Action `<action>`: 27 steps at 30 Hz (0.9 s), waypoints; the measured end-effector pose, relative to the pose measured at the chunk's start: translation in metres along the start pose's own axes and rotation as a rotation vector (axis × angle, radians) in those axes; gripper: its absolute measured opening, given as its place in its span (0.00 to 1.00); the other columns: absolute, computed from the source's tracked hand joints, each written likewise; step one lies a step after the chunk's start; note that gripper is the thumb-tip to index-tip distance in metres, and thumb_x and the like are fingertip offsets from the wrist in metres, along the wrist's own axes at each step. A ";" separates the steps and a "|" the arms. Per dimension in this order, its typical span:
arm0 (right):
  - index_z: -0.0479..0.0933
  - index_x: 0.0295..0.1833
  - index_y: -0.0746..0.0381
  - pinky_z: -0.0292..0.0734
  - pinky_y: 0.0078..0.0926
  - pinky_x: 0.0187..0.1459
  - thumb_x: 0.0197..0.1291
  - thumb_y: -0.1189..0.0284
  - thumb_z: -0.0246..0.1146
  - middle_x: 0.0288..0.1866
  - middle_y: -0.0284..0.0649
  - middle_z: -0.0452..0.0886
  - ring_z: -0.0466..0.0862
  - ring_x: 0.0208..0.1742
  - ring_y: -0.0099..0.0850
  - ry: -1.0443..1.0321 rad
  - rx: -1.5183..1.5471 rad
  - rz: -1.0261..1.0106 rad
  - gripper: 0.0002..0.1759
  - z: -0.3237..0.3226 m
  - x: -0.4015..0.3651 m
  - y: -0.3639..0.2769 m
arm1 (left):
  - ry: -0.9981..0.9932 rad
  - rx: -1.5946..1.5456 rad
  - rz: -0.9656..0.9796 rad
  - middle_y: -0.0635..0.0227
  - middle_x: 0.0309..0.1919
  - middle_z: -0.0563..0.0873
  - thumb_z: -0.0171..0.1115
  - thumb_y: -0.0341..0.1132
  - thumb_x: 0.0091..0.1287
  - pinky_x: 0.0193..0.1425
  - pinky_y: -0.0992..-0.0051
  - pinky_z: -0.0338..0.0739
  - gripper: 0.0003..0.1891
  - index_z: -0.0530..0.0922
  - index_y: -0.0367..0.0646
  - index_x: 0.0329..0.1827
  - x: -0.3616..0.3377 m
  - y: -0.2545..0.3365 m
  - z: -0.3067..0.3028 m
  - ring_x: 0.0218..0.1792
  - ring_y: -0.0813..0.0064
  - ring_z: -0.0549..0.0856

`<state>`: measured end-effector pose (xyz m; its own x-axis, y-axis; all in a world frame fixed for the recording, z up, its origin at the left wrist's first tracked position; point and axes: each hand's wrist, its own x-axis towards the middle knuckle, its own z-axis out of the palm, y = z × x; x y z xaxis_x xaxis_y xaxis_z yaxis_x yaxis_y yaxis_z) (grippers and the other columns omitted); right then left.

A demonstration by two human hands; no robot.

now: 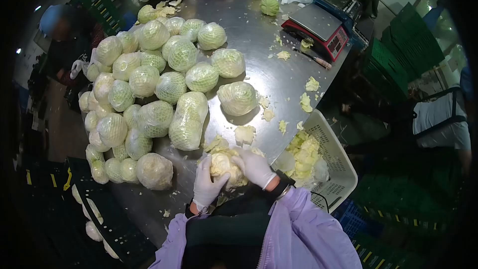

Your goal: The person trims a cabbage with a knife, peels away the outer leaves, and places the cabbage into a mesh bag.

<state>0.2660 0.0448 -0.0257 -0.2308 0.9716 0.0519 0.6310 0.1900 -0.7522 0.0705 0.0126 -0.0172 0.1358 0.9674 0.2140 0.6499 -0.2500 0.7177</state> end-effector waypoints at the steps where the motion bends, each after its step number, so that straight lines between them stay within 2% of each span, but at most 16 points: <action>1: 0.77 0.56 0.63 0.77 0.42 0.47 0.69 0.58 0.55 0.42 0.53 0.83 0.82 0.46 0.50 -0.036 0.067 0.061 0.21 -0.010 0.007 0.002 | -0.005 0.002 0.007 0.46 0.58 0.73 0.75 0.43 0.54 0.63 0.61 0.71 0.40 0.66 0.32 0.65 0.000 -0.001 0.000 0.60 0.49 0.74; 4: 0.77 0.55 0.62 0.77 0.39 0.48 0.68 0.59 0.56 0.43 0.52 0.83 0.82 0.46 0.50 -0.095 0.263 0.199 0.20 -0.021 0.014 0.007 | -0.047 -0.043 0.000 0.46 0.58 0.73 0.75 0.43 0.54 0.64 0.61 0.70 0.41 0.65 0.33 0.66 -0.001 -0.005 -0.003 0.60 0.49 0.73; 5: 0.77 0.55 0.61 0.77 0.37 0.49 0.64 0.60 0.61 0.43 0.50 0.83 0.83 0.47 0.48 -0.101 0.379 0.294 0.19 -0.021 0.013 0.003 | -0.047 -0.044 0.000 0.46 0.58 0.73 0.75 0.43 0.54 0.64 0.61 0.70 0.41 0.65 0.33 0.66 -0.001 -0.007 -0.006 0.60 0.49 0.73; 6: 0.77 0.55 0.61 0.77 0.37 0.49 0.64 0.60 0.61 0.43 0.50 0.83 0.83 0.47 0.48 -0.101 0.376 0.292 0.19 -0.019 0.014 -0.001 | -0.078 -0.090 0.011 0.47 0.59 0.72 0.75 0.43 0.54 0.65 0.61 0.69 0.41 0.64 0.34 0.67 -0.001 -0.009 -0.011 0.61 0.49 0.73; 8: 0.77 0.53 0.61 0.78 0.37 0.48 0.59 0.61 0.66 0.43 0.49 0.83 0.83 0.46 0.48 -0.091 0.124 0.110 0.21 -0.007 0.008 -0.010 | -0.112 -0.132 0.019 0.47 0.59 0.72 0.75 0.43 0.54 0.65 0.61 0.69 0.41 0.64 0.34 0.67 -0.002 -0.018 -0.020 0.62 0.49 0.72; 9: 0.77 0.53 0.60 0.78 0.37 0.47 0.54 0.62 0.68 0.42 0.49 0.83 0.83 0.46 0.48 -0.079 0.141 0.110 0.22 -0.002 0.007 -0.013 | -0.163 -0.131 0.007 0.47 0.60 0.71 0.75 0.45 0.53 0.65 0.61 0.69 0.43 0.63 0.33 0.68 -0.003 -0.022 -0.025 0.62 0.49 0.71; 10: 0.77 0.53 0.60 0.78 0.37 0.47 0.54 0.62 0.68 0.42 0.49 0.83 0.83 0.46 0.48 -0.079 0.146 0.111 0.22 0.003 0.006 -0.017 | -0.217 -0.129 -0.005 0.46 0.61 0.71 0.76 0.47 0.52 0.65 0.60 0.69 0.45 0.63 0.33 0.68 -0.003 -0.024 -0.028 0.62 0.49 0.71; 12: 0.78 0.51 0.60 0.78 0.39 0.44 0.53 0.65 0.68 0.42 0.50 0.83 0.83 0.44 0.48 -0.006 0.041 -0.024 0.20 0.011 0.003 -0.025 | -0.197 -0.059 -0.069 0.46 0.62 0.70 0.76 0.48 0.50 0.66 0.60 0.68 0.46 0.63 0.33 0.68 -0.006 -0.006 -0.025 0.63 0.49 0.70; 14: 0.78 0.49 0.60 0.77 0.41 0.43 0.54 0.65 0.65 0.40 0.51 0.83 0.82 0.42 0.50 -0.030 0.032 0.003 0.18 0.014 0.012 -0.020 | -0.171 0.011 -0.134 0.46 0.63 0.69 0.77 0.50 0.49 0.66 0.59 0.67 0.48 0.63 0.34 0.68 -0.011 0.001 -0.024 0.64 0.49 0.69; 16: 0.78 0.43 0.64 0.78 0.40 0.38 0.56 0.63 0.66 0.32 0.52 0.82 0.82 0.35 0.51 -0.040 0.137 0.301 0.16 0.013 0.034 0.003 | -0.163 0.049 -0.157 0.46 0.64 0.68 0.78 0.51 0.46 0.67 0.59 0.67 0.50 0.62 0.33 0.68 -0.012 -0.004 -0.019 0.65 0.49 0.69; 18: 0.77 0.41 0.67 0.78 0.42 0.36 0.57 0.60 0.65 0.28 0.55 0.80 0.82 0.34 0.54 -0.008 0.019 0.293 0.19 0.016 0.044 0.040 | -0.195 0.024 -0.123 0.46 0.64 0.67 0.78 0.50 0.46 0.68 0.60 0.66 0.50 0.62 0.33 0.69 -0.016 -0.016 -0.031 0.66 0.48 0.68; 20: 0.78 0.43 0.65 0.78 0.42 0.38 0.56 0.59 0.66 0.31 0.54 0.81 0.82 0.37 0.54 -0.121 -0.127 0.248 0.20 0.012 0.046 0.059 | -0.242 -0.058 -0.073 0.46 0.65 0.66 0.79 0.48 0.45 0.69 0.60 0.65 0.52 0.60 0.33 0.70 -0.028 -0.037 -0.037 0.67 0.49 0.67; 21: 0.78 0.49 0.63 0.78 0.43 0.40 0.55 0.55 0.67 0.37 0.53 0.82 0.83 0.40 0.52 -0.131 -0.207 0.207 0.24 0.005 0.043 0.049 | -0.240 -0.054 -0.081 0.46 0.65 0.66 0.79 0.48 0.45 0.69 0.60 0.65 0.52 0.60 0.33 0.70 -0.031 -0.039 -0.041 0.67 0.49 0.67; 22: 0.78 0.49 0.63 0.78 0.43 0.40 0.55 0.55 0.67 0.37 0.53 0.82 0.83 0.40 0.52 -0.142 -0.202 0.206 0.24 -0.002 0.040 0.029 | -0.250 -0.069 -0.074 0.46 0.66 0.65 0.80 0.48 0.45 0.69 0.60 0.65 0.53 0.59 0.34 0.70 -0.037 -0.040 -0.044 0.67 0.49 0.66; 24: 0.76 0.51 0.61 0.78 0.43 0.43 0.55 0.49 0.66 0.41 0.52 0.81 0.83 0.42 0.50 0.041 -0.202 0.033 0.29 -0.013 0.034 -0.018 | -0.262 -0.082 -0.078 0.46 0.67 0.64 0.80 0.47 0.45 0.70 0.61 0.64 0.54 0.58 0.34 0.71 -0.047 -0.041 -0.045 0.68 0.49 0.66; 27: 0.76 0.50 0.62 0.78 0.40 0.40 0.50 0.43 0.67 0.38 0.49 0.80 0.83 0.41 0.47 -0.234 -0.030 -0.127 0.34 -0.006 0.011 -0.060 | -0.202 -0.027 -0.152 0.47 0.67 0.63 0.80 0.47 0.44 0.70 0.60 0.64 0.54 0.57 0.35 0.71 -0.053 -0.038 -0.034 0.67 0.49 0.66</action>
<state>0.2304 0.0452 0.0242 -0.4726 0.8812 -0.0113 0.6071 0.3162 -0.7290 0.0127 -0.0305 -0.0335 0.1865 0.9819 -0.0319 0.6541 -0.0998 0.7498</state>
